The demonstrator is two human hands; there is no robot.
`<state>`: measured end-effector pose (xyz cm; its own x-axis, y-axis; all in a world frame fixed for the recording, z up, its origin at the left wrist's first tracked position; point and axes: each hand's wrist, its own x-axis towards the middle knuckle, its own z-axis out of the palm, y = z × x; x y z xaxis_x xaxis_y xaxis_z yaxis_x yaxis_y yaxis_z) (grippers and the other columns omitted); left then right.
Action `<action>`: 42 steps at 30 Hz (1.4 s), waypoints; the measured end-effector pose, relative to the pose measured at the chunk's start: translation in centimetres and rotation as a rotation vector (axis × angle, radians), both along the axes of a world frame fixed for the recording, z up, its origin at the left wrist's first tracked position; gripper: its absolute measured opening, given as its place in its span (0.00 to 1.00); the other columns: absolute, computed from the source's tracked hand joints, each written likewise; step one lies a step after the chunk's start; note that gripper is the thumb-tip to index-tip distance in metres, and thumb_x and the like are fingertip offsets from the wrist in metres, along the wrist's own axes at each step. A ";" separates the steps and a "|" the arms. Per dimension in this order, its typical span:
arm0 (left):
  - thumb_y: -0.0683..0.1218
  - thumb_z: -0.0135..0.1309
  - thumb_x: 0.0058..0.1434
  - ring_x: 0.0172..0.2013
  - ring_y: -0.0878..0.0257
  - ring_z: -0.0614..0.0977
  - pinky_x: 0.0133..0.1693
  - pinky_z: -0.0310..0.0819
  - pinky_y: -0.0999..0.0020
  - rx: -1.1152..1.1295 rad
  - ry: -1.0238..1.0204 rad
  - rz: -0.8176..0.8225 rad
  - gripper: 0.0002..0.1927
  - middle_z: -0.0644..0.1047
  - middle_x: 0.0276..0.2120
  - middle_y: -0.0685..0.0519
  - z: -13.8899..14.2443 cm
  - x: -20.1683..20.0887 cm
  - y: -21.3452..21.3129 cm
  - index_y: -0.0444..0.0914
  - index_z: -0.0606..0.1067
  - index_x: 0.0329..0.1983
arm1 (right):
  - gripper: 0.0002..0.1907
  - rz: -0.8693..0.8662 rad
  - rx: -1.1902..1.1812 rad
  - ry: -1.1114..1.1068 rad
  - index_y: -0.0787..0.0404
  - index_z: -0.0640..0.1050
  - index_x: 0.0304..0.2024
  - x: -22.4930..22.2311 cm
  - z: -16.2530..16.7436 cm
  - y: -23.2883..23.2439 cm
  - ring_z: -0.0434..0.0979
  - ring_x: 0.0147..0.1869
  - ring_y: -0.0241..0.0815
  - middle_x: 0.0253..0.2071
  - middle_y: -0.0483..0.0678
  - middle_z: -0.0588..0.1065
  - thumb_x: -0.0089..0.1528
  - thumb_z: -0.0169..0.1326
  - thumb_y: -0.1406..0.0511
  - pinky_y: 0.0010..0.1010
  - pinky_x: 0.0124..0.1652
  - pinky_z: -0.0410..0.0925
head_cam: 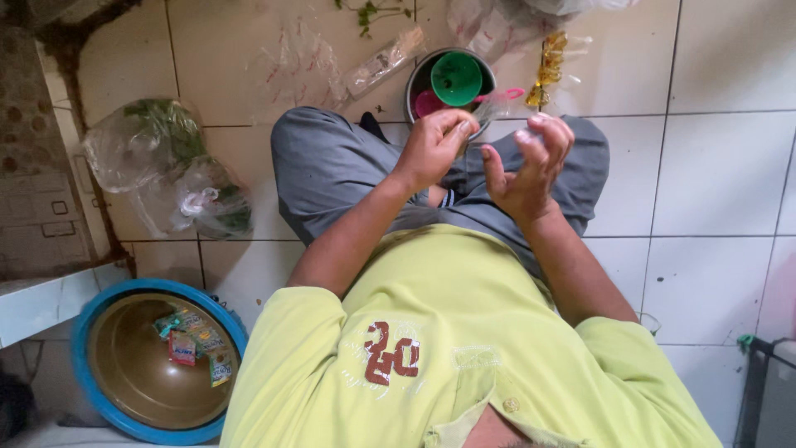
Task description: The person sits on the floor and repeatedly scoops a yellow liquid from a metal pot into small clear plastic wrappers using a pink ladle. They then fold and seal each wrapper individually.
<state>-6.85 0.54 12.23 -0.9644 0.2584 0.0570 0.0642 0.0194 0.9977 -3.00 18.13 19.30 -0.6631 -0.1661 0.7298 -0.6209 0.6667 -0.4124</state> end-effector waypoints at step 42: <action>0.39 0.50 0.71 0.52 0.63 0.79 0.55 0.74 0.67 0.491 -0.330 0.125 0.11 0.77 0.56 0.45 -1.6 1.1 -2.1 0.31 0.78 0.53 | 0.11 0.284 -0.149 -0.437 0.66 0.77 0.48 -1.9 0.4 -2.8 0.76 0.40 0.57 0.37 0.57 0.74 0.63 0.56 0.77 0.40 0.41 0.69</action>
